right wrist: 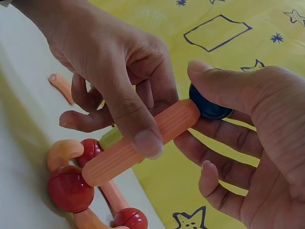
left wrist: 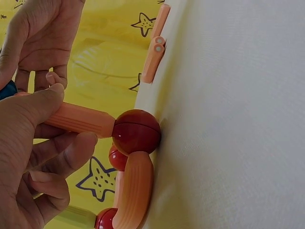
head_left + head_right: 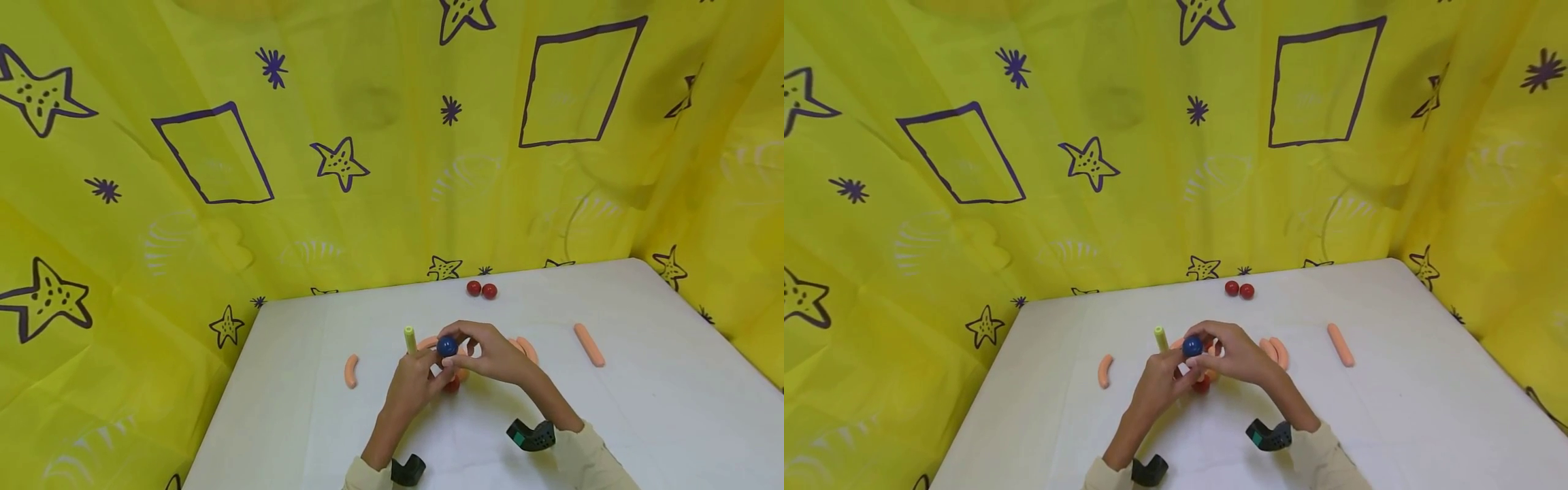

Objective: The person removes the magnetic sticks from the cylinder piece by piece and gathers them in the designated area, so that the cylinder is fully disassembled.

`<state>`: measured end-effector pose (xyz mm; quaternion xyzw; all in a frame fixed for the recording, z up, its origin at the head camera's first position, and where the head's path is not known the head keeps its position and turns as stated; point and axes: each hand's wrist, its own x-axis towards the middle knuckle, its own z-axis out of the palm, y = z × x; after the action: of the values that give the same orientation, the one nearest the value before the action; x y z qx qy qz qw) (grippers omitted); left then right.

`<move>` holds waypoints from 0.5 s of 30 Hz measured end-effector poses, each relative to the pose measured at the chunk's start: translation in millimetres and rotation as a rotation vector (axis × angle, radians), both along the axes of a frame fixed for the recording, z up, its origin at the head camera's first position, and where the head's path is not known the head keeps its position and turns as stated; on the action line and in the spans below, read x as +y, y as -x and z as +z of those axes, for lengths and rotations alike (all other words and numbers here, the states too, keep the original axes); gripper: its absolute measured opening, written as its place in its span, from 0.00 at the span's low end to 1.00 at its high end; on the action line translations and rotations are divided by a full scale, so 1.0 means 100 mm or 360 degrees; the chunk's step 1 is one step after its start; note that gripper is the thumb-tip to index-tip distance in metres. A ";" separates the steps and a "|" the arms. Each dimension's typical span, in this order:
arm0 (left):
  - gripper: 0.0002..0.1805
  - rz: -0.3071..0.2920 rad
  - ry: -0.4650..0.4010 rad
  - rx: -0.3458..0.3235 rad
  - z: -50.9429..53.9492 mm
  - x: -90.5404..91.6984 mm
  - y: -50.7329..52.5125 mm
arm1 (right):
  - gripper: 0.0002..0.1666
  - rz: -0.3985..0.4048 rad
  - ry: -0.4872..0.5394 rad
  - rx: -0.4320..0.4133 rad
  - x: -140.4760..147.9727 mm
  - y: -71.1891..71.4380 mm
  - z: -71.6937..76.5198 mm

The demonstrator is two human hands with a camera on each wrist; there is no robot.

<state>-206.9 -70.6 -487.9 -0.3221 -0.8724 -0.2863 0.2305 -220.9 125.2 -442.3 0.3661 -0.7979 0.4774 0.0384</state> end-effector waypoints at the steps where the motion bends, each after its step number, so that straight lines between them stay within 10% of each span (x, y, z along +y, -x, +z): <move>1: 0.12 0.0002 -0.0003 -0.0001 0.00 0.00 0.00 | 0.18 -0.0006 0.0002 0.0004 0.00 0.00 0.00; 15: 0.16 0.0020 -0.0007 -0.0057 0.02 0.00 -0.02 | 0.20 -0.0180 0.0109 -0.0043 0.01 0.01 0.01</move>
<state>-204.7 -70.8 -485.4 -0.3108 -0.8778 -0.2925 0.2174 -222.1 126.1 -440.9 0.3124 -0.8009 0.5065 0.0672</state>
